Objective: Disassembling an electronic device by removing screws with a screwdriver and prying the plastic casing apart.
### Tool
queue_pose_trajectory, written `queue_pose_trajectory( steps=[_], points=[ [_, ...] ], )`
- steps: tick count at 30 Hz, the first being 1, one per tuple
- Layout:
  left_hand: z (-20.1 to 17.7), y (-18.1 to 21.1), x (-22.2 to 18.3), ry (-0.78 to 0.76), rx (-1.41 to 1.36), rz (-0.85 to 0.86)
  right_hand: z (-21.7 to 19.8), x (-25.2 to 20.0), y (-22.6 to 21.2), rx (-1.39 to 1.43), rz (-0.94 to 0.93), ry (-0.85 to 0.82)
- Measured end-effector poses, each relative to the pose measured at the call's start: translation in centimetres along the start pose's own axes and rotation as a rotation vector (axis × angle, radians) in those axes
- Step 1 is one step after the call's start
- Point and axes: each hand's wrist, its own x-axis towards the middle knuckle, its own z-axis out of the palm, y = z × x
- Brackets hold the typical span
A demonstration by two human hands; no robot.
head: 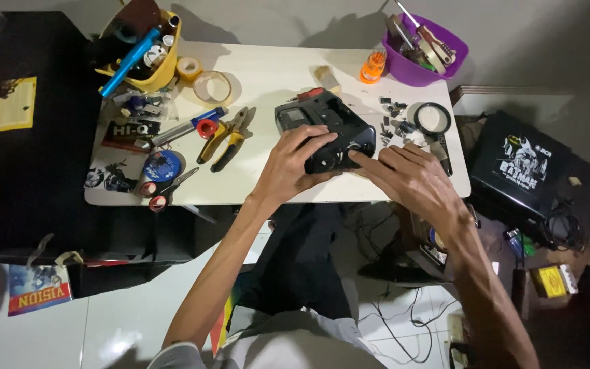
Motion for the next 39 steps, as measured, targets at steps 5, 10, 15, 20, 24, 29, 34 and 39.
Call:
queue_pose_trajectory(
  steps=[5, 10, 15, 20, 24, 29, 34, 39],
  points=[
    [0.2, -0.3, 0.0, -0.017, -0.001, -0.006, 0.5, -0.2, 1.1, -0.024, -0.066, -0.032],
    [-0.2, 0.1, 0.2, -0.021, 0.015, 0.005, 1.4, -0.8, 1.9, -0.071, -0.088, -0.065],
    [0.2, 0.0, 0.1, -0.022, -0.016, -0.017, 0.6, -0.4, 1.7, -0.205, -0.073, -0.219],
    [0.1, -0.1, 0.2, -0.038, 0.011, -0.004, 1.3, -0.6, 3.1, -0.169, -0.131, -0.195],
    [0.0, 0.5, 0.5, 0.001, 0.019, -0.004, 0.7, 0.1, 3.3, -0.196, -0.233, -0.13],
    [0.4, 0.0, 0.3, -0.007, 0.033, 0.011, 2.1, -1.1, 3.9, -0.249, -0.226, -0.125],
    [1.0, -0.2, 0.2, 0.065, 0.095, 0.035, 3.7, -1.5, 3.9, -0.118, -0.288, 0.022],
    [1.8, -1.1, 0.0, 0.074, 0.116, 0.042, 7.5, -3.0, 5.3, -0.089, -0.25, 0.147]
  ],
)
